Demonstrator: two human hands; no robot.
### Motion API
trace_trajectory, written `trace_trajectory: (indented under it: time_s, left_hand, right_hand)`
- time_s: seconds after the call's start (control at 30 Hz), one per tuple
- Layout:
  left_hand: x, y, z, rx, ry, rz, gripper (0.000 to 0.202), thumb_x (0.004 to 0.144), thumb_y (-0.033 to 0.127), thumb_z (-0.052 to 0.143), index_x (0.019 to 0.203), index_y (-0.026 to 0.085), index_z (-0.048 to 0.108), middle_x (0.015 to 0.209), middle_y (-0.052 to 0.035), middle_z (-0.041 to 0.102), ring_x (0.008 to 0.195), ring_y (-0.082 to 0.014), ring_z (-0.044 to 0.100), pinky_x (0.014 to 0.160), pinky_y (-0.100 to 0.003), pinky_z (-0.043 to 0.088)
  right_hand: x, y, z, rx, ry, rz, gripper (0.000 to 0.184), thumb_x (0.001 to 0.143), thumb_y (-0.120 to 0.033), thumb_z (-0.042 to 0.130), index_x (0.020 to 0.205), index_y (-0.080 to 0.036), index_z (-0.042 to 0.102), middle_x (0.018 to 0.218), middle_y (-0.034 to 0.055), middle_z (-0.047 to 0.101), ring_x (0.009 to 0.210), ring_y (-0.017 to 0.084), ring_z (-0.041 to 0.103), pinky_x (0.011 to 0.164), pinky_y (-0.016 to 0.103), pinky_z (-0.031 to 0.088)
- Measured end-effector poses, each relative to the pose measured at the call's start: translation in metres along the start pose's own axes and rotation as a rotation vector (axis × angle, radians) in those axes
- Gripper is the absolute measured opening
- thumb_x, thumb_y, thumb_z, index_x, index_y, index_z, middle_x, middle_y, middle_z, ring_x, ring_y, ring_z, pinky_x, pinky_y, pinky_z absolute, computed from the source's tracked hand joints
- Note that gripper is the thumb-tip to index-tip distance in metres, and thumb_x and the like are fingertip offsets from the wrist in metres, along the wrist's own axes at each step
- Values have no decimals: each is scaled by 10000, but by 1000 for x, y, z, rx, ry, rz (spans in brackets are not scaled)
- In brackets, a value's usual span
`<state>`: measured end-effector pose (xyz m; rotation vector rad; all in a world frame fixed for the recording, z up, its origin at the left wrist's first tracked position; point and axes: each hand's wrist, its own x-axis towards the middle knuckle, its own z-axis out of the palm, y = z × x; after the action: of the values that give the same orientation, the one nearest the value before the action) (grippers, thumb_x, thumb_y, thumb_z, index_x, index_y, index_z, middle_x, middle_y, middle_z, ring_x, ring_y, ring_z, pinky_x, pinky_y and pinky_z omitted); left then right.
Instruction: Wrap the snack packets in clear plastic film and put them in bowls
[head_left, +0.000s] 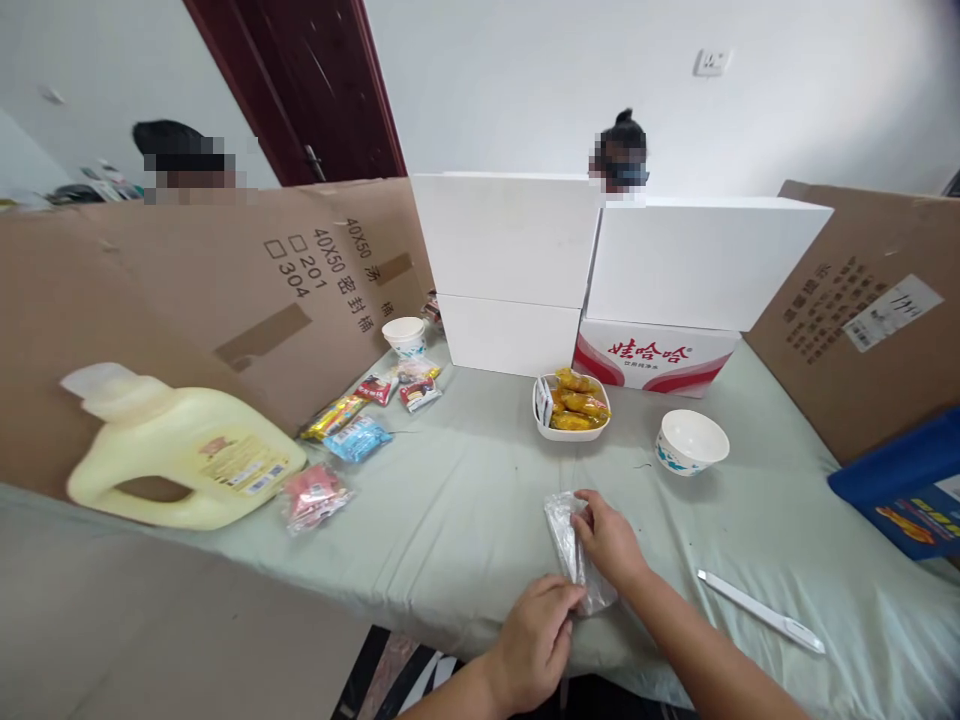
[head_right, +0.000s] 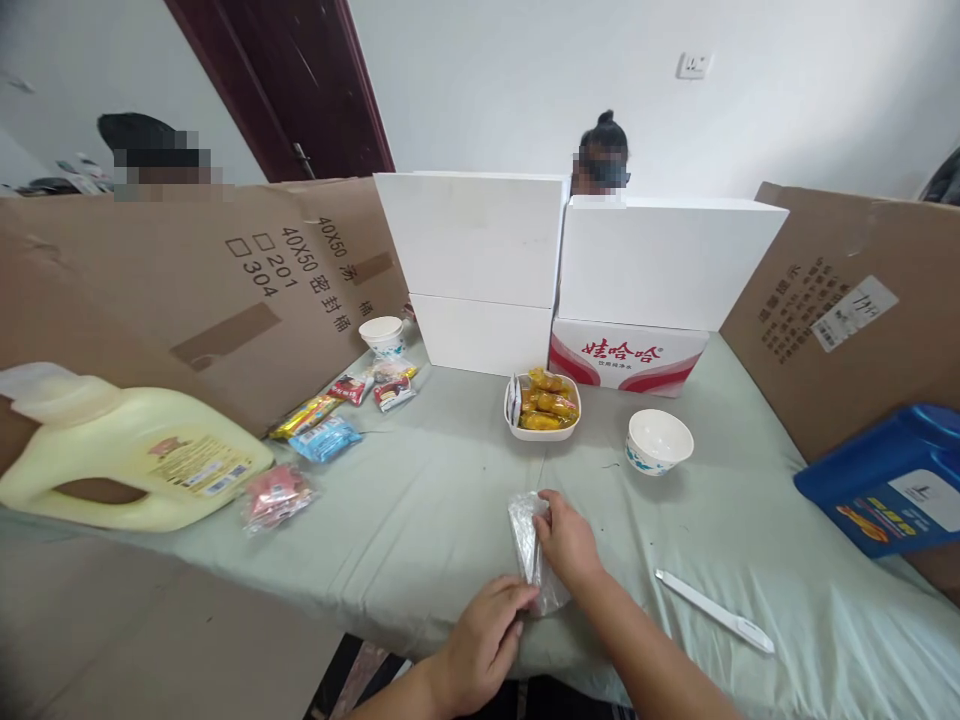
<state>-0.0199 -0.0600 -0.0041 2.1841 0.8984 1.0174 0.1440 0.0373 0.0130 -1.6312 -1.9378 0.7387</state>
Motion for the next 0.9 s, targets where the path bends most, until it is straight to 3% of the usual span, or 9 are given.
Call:
trace_trajectory:
  time_s: [0.1, 0.27, 0.57, 0.77, 0.9]
  left_hand:
    - [4, 2, -1, 10, -25, -9, 338, 812, 49, 427, 1106, 174, 538, 945, -94, 630, 920, -237, 544, 824, -389, 493]
    - [5, 2, 1, 21, 34, -25, 319, 828, 37, 424, 1095, 156, 553, 964, -108, 628, 953, -240, 529, 849, -393, 484]
    - [6, 1, 3, 34, 135, -97, 278, 827, 39, 465, 1043, 160, 591, 943, -97, 651, 916, -220, 561, 826, -367, 495]
    - [6, 10, -7, 92, 51, -177, 299, 785, 28, 489, 1013, 174, 616, 939, -77, 664, 933, -236, 543, 829, -387, 485]
    - [2, 12, -9, 110, 55, -152, 308, 789, 36, 484, 1036, 170, 610, 945, -77, 662, 927, -235, 544, 829, -392, 490]
  right_hand:
    - [-3, -2, 7, -57, 58, 9, 351, 879, -288, 438, 1185, -157, 550, 901, 79, 677, 831, 211, 645, 749, 315, 460]
    - [2, -5, 10, -113, 91, 2, 353, 917, -303, 405, 1197, -141, 544, 1002, 109, 678, 905, 223, 647, 796, 321, 458]
    - [17, -20, 16, -169, 6, -13, 289, 921, -270, 449, 1168, -164, 557, 959, 78, 708, 861, 204, 661, 743, 284, 443]
    - [24, -29, 9, -208, -60, -29, 256, 925, -256, 474, 1157, -188, 557, 929, 47, 718, 860, 179, 665, 728, 251, 417]
    - [29, -31, 11, -254, -88, -37, 245, 933, -248, 472, 1158, -189, 550, 932, 41, 719, 868, 173, 665, 725, 245, 413]
